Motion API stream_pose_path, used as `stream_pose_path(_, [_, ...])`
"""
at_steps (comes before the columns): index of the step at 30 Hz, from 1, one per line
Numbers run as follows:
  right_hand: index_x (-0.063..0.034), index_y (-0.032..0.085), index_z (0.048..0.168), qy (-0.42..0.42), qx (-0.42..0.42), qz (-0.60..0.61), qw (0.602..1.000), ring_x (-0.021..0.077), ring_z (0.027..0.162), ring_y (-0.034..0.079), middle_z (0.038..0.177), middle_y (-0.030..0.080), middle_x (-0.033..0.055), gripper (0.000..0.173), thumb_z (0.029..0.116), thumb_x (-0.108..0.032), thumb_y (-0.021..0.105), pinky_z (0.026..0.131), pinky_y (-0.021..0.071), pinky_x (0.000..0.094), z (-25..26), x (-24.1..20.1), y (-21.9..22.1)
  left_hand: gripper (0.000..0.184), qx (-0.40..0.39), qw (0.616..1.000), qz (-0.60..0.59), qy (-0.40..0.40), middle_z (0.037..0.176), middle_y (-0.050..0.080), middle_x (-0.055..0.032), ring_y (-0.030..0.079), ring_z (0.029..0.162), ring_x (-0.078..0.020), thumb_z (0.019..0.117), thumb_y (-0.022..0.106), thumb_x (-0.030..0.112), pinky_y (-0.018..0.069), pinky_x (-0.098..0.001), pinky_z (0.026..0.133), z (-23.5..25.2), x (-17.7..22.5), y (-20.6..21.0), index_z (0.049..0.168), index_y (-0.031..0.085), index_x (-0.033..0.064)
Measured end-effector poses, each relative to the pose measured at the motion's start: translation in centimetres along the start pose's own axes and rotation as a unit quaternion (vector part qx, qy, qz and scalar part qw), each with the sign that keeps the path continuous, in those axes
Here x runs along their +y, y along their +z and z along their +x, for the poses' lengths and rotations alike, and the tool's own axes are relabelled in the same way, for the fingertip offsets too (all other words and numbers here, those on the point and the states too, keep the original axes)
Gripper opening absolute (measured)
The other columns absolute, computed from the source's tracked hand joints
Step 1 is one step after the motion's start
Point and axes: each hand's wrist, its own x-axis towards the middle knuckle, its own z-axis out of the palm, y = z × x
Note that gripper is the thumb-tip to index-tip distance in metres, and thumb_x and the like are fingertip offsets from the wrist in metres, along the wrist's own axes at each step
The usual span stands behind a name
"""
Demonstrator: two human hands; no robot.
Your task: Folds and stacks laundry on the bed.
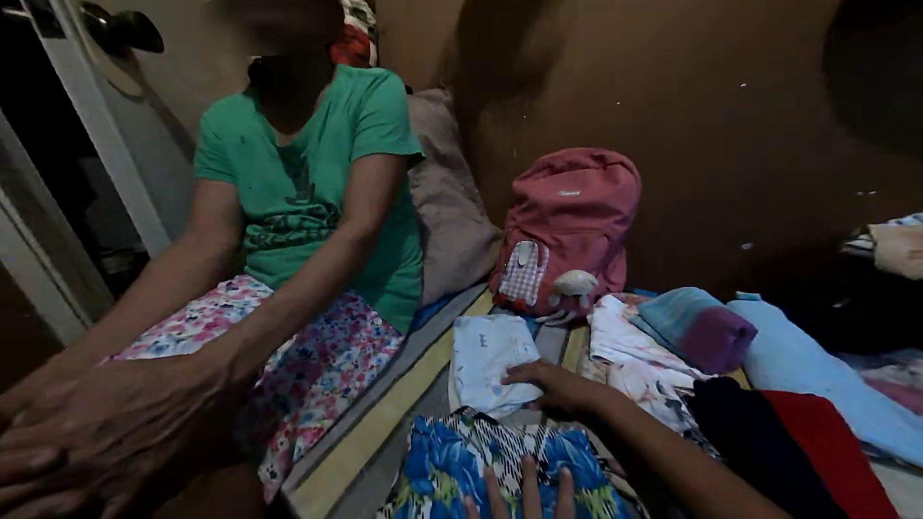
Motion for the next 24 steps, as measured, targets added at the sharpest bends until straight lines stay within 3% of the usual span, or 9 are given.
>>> stream_pose_path(4, [0.0046,0.064,0.129,-0.009,0.02,-0.044,0.999,0.0433,0.119,0.061,0.123,0.065,0.0283,0.034,0.0953,0.004,0.06,0.106,0.0425,0.0565,0.7,0.0,-1.1,0.067,0.021,1.0,0.022,0.001,0.156,0.04,-0.0293,0.028,0.14,-0.0661,0.1014,0.049,0.054,0.014,-0.0825,0.108,0.0,0.2,0.2,0.152,0.049,0.0106])
stream_pose_path(7, [0.0073,0.061,0.132,0.021,-0.022,-0.101,0.994,0.0475,0.122,0.058,0.127,0.062,0.032,0.034,0.0991,0.007,0.054,0.107,0.0403,0.0583,1.8,-2.4,-4.1,0.07,0.08,0.997,0.015,0.016,0.151,0.045,-0.0329,0.034,0.139,-0.064,0.0995,0.051,0.054,0.0128,-0.0819,0.109,0.0,0.5,0.4,0.146,0.055,0.0026])
stream_pose_path(10, [0.0097,0.057,0.134,0.032,-0.029,-0.166,0.985,0.0481,0.12,0.058,0.127,0.061,0.0332,0.034,0.1006,0.005,0.054,0.105,0.0406,0.0586,2.6,-5.8,-7.3,0.055,0.143,0.965,-0.182,0.126,0.142,0.052,-0.0351,0.037,0.139,-0.0601,0.103,0.047,0.036,0.008,-0.079,0.112,0.1,0.5,0.3,0.129,0.064,-0.0096])
stream_pose_path(12, [0.013,0.057,0.131,0.022,-0.01,-0.198,0.98,0.0474,0.121,0.057,0.127,0.06,0.0337,0.031,0.1019,0.004,0.051,0.105,0.0406,0.0574,3.0,-8.7,-9.2,0.06,0.13,0.885,-0.406,0.189,0.14,0.054,-0.0337,0.04,0.143,-0.046,0.1085,0.032,0.032,0.0164,-0.0589,0.121,0.4,0.7,0.1,0.125,0.059,-0.0187])
stream_pose_path(14, [0.0136,0.06,0.124,-0.025,0.041,-0.202,0.978,0.0468,0.114,0.06,0.118,0.063,0.0328,0.026,0.1001,0.005,0.054,0.099,0.0443,0.0589,3.9,-10.4,-10.6,0.077,0.061,0.731,-0.66,0.163,0.14,0.058,-0.0218,0.052,0.136,-0.0208,0.1079,0.029,0.051,0.0366,-0.034,0.116,1.0,0.5,0.1,0.132,0.049,-0.0194])
stream_pose_path(17, [0.0126,0.061,0.124,-0.068,0.085,-0.189,0.976,0.0467,0.113,0.06,0.118,0.063,0.0326,0.026,0.1,0.006,0.053,0.098,0.0438,0.0595,3.9,-13.9,-12.8,0.066,0.003,0.525,-0.849,0.059,0.139,0.06,-0.0175,0.062,0.124,-0.0222,0.1098,0.015,0.044,0.0474,-0.0343,0.104,1.6,-0.2,-0.7,0.149,0.031,-0.0068])
stream_pose_path(20, [0.0092,0.064,0.122,-0.12,0.113,-0.166,0.972,0.0382,0.102,0.063,0.113,0.066,0.0278,0.027,0.0989,0.008,0.052,0.091,0.0483,0.0534,2.6,-17.4,-15.2,0.062,0.054,0.449,-0.891,0.041,0.142,0.055,-0.0182,0.062,0.122,-0.0251,0.1088,0.001,0.039,0.0502,-0.0351,0.1,2.2,-1.6,-1.6,0.155,0.015,-0.0009])
stream_pose_path(22, [0.0093,0.063,0.118,-0.175,0.135,-0.119,0.968,0.0243,0.086,0.06,0.105,0.065,0.022,0.022,0.0997,0.008,0.051,0.077,0.0505,0.04,0.9,-19.4,-16.2,0.061,0.109,0.429,-0.895,0.055,0.145,0.053,-0.0175,0.062,0.125,-0.024,0.1085,-0.001,0.039,0.0503,-0.033,0.102,2.5,-2.8,-2.4,0.156,0.006,0.0004])
stream_pose_path(24, [0.0097,0.063,0.118,-0.228,0.157,-0.062,0.959,0.0141,0.084,0.059,0.104,0.064,0.0172,0.021,0.1011,0.007,0.049,0.075,0.0511,0.0299,-1.0,-21.2,-16.7,0.061,0.155,0.4,-0.901,0.066,0.147,0.05,-0.0186,0.059,0.129,-0.0246,0.109,0.001,0.038,0.0489,-0.0319,0.104,2.6,-4.2,-3.3,0.154,0.008,-0.0027])
